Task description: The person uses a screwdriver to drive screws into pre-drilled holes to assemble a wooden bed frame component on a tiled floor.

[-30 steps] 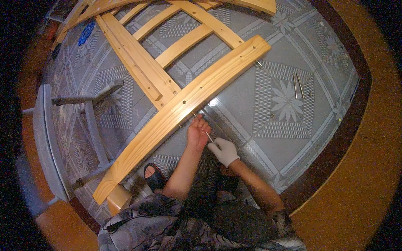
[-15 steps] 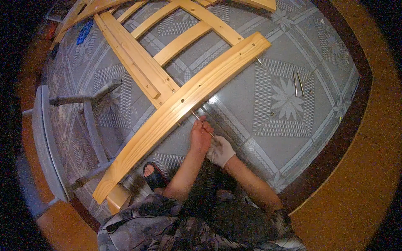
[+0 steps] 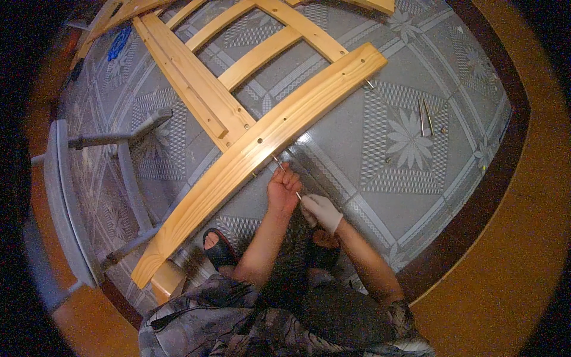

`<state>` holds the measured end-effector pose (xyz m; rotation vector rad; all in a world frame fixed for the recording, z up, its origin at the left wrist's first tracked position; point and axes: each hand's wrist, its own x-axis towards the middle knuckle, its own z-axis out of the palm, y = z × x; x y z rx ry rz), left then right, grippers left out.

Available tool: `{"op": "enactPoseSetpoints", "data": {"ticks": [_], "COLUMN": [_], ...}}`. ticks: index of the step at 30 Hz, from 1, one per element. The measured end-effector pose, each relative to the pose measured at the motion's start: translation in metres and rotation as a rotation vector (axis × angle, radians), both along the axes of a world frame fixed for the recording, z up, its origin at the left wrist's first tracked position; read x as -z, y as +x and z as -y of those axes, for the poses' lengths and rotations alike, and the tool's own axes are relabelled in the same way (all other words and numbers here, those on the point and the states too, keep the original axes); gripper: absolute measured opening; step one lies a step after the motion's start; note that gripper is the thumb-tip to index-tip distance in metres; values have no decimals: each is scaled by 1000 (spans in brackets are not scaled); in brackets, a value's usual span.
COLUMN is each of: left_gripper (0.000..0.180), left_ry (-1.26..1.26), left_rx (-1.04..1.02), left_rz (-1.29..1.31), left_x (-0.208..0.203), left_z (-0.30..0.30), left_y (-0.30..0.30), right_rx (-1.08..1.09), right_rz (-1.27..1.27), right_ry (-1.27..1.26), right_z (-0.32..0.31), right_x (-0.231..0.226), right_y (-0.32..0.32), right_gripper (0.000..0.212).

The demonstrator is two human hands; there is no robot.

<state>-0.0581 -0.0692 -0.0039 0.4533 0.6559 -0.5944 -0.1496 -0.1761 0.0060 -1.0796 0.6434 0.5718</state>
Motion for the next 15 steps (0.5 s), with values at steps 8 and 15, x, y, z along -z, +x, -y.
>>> {"op": "enactPoseSetpoints", "data": {"ticks": [8, 15], "left_gripper": [15, 14], "left_ry": [144, -65], "left_rx": [-3, -20], "left_rz": [-65, -1], "left_x": [-8, 8], "left_z": [7, -2], "left_y": [4, 3], "right_rx": [-316, -200], "right_rz": [483, 192], "right_ry": [-869, -363], "right_z": [-9, -2], "right_x": [-9, -25], "right_y": [8, 7], "right_gripper": [31, 38]}}
